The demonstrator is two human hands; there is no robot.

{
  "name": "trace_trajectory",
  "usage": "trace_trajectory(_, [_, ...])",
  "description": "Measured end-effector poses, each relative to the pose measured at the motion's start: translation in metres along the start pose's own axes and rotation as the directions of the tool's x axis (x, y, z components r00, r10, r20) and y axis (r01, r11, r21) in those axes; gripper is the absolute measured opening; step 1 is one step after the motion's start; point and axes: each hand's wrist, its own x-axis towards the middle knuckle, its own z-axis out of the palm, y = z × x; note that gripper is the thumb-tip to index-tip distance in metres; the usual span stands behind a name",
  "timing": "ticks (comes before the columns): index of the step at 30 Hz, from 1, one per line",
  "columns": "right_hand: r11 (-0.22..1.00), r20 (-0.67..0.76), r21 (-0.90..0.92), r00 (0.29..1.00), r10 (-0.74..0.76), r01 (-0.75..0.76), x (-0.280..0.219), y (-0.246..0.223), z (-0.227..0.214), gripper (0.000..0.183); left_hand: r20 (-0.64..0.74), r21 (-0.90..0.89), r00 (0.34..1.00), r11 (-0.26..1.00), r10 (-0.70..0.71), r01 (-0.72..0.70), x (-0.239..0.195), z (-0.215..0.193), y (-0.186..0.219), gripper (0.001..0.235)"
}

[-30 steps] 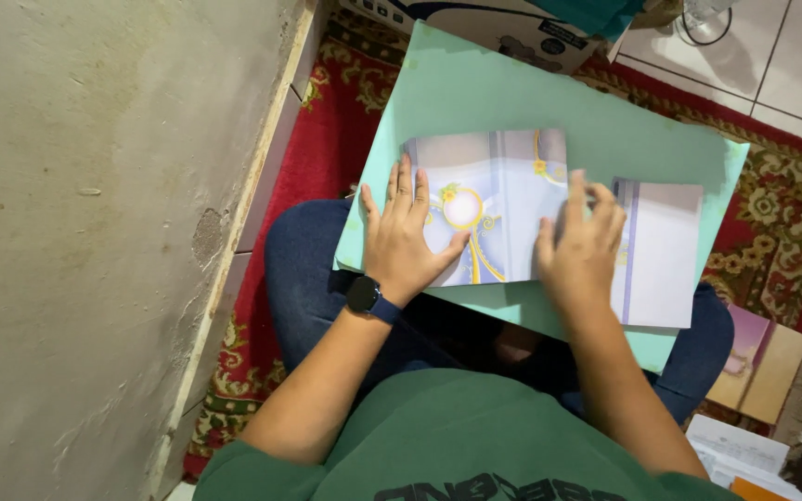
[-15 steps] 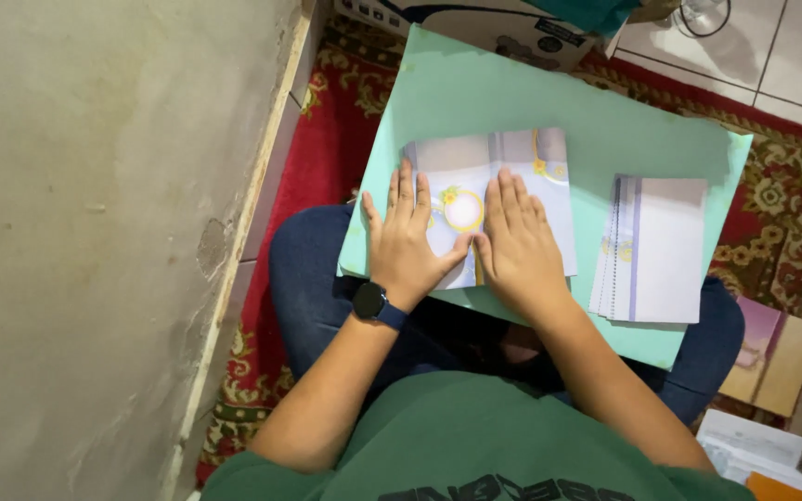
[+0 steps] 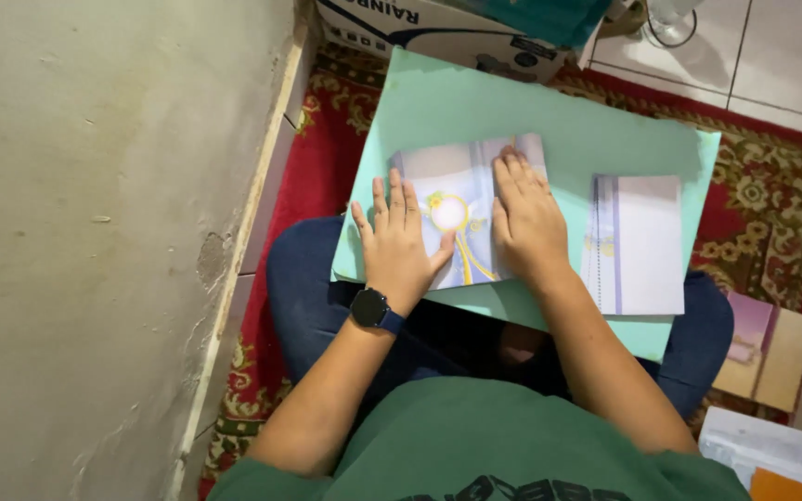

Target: The person is sitting on the floor and manually folding printed paper cards. They pick up a card, fold it, and use their hands to press down firmly on the crease multiple times to ensure it is sharp, then set it aside and repeat with the next card.

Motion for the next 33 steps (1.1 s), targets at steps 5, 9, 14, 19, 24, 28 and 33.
trace_trajectory(5, [1.0, -0.013, -0.01, 1.0, -0.01, 0.01, -0.014, 0.007, -0.002, 0.075, 0.03, 0.154, 0.995, 0.983, 0.1, -0.103, -0.012, -0.001, 0.039, 0.059])
trace_trajectory(9, [0.999, -0.034, 0.018, 0.999, 0.031, -0.03, -0.008, 0.009, 0.002, 0.073, 0.149, -0.014, 0.956, 0.967, 0.252, -0.253, -0.011, 0.013, 0.065, 0.06])
trace_trajectory(14, [0.998, -0.039, 0.05, 0.998, 0.039, -0.037, -0.01, 0.008, 0.005, 0.073, 0.113, 0.042, 0.969, 0.973, 0.219, -0.225, 0.042, 0.039, 0.05, 0.064])
trace_trajectory(19, [0.998, -0.071, 0.024, 0.996, 0.056, -0.054, -0.011, 0.008, 0.009, 0.069, 0.071, 0.169, 0.966, 0.952, 0.247, -0.256, 0.069, 0.061, 0.038, 0.064])
trace_trajectory(24, [0.999, -0.081, 0.007, 0.996, 0.047, -0.046, -0.012, 0.008, 0.011, 0.067, 0.128, 0.03, 0.96, 0.967, 0.248, -0.253, 0.017, 0.024, 0.057, 0.066])
trace_trajectory(28, [0.999, -0.084, 0.02, 0.995, 0.047, -0.045, -0.012, 0.004, 0.005, 0.065, 0.195, -0.016, 0.945, 0.964, 0.265, -0.267, -0.013, 0.013, 0.063, 0.069])
trace_trajectory(33, [0.999, -0.127, -0.008, 0.991, 0.032, -0.033, -0.011, 0.004, 0.009, 0.062, 0.141, 0.023, 0.962, 0.971, 0.232, -0.237, 0.037, 0.039, 0.049, 0.068])
